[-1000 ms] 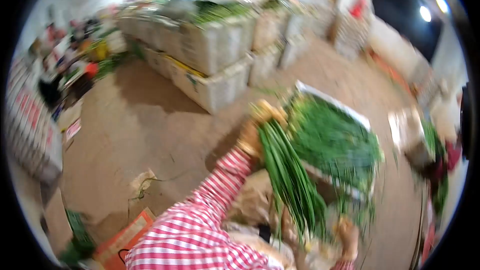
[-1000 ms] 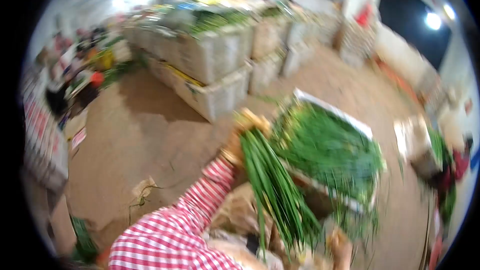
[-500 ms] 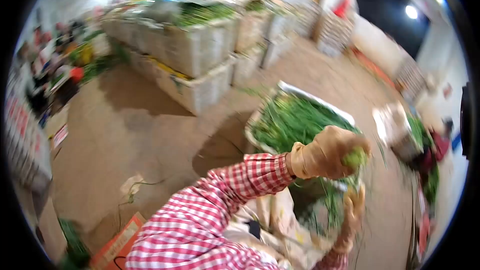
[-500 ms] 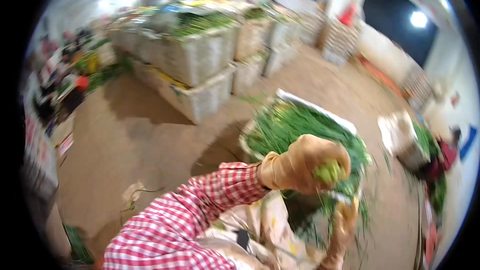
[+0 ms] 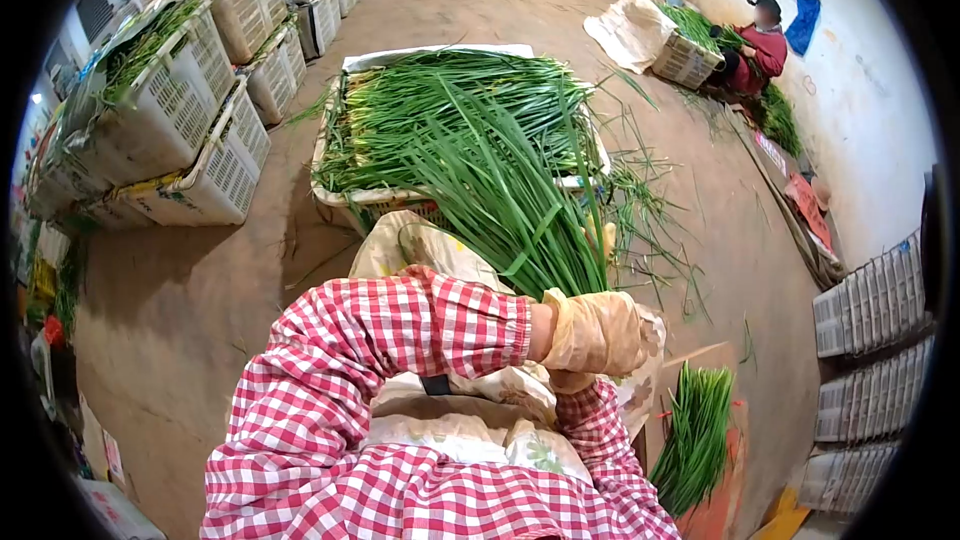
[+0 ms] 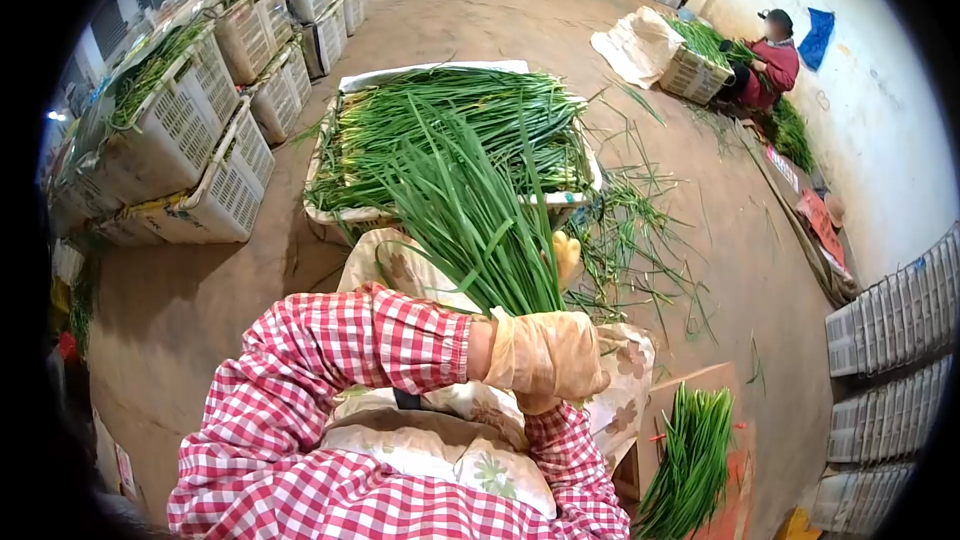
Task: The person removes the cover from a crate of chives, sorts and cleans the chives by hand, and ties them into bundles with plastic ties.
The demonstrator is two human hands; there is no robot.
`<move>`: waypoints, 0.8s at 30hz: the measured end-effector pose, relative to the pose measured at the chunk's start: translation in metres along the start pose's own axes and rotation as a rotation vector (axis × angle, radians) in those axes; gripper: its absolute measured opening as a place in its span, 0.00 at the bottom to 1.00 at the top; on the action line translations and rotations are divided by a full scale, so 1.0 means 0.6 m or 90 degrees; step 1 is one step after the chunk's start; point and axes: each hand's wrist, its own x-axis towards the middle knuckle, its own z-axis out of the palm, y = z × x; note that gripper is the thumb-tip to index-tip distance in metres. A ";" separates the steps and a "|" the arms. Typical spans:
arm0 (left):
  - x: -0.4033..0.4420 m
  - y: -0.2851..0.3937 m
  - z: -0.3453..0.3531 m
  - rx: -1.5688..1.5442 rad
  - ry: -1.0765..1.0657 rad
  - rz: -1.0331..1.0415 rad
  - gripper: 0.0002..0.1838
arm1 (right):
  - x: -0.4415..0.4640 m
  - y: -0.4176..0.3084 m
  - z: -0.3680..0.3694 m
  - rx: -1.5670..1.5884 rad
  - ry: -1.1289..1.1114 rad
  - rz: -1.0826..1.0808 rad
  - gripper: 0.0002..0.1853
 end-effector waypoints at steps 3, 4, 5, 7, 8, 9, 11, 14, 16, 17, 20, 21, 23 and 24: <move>-0.008 -0.038 0.009 0.017 -0.035 -0.077 0.13 | 0.040 -0.016 0.004 0.000 -0.048 0.034 0.31; -0.013 -0.057 0.016 0.062 -0.070 -0.112 0.14 | 0.053 -0.029 0.007 -0.025 -0.069 0.039 0.30; -0.017 -0.077 0.021 0.147 -0.122 -0.140 0.14 | 0.065 -0.047 0.007 -0.072 -0.087 0.024 0.30; -0.037 -0.042 0.009 0.489 -0.136 -0.024 0.07 | 0.083 -0.093 0.018 -0.227 -0.079 -0.089 0.29; -0.046 -0.028 0.011 0.692 -0.106 0.076 0.01 | 0.087 -0.117 0.030 -0.382 -0.011 -0.211 0.26; -0.052 -0.048 0.028 0.681 -0.188 0.007 0.03 | 0.075 -0.156 0.072 -0.470 -0.062 -0.236 0.25; -0.075 -0.041 0.046 0.681 -0.185 0.081 0.03 | 0.074 -0.205 0.134 -0.649 -0.199 -0.372 0.26; -0.102 -0.041 0.079 0.676 -0.228 0.142 0.04 | 0.071 -0.221 0.207 -1.073 -0.394 -0.426 0.31; -0.109 -0.051 0.093 0.625 -0.182 0.203 0.05 | 0.085 -0.181 0.196 -1.161 -0.444 -0.441 0.23; -0.113 -0.050 0.095 0.626 -0.176 0.197 0.05 | 0.095 -0.159 0.181 -1.140 -0.444 -0.466 0.21; -0.129 -0.026 0.094 0.424 -0.044 0.121 0.08 | 0.105 -0.136 0.178 -1.123 -0.432 -0.584 0.04; -0.127 -0.004 0.086 0.370 -0.047 0.132 0.09 | 0.109 -0.139 0.179 -1.141 -0.425 -0.595 0.05; -0.112 -0.027 0.107 0.249 -0.116 0.029 0.11 | 0.122 -0.157 0.177 -1.109 -0.343 -0.597 0.03; -0.105 -0.061 0.134 0.232 -0.115 0.003 0.12 | 0.146 -0.152 0.157 -0.997 -0.293 -0.654 0.03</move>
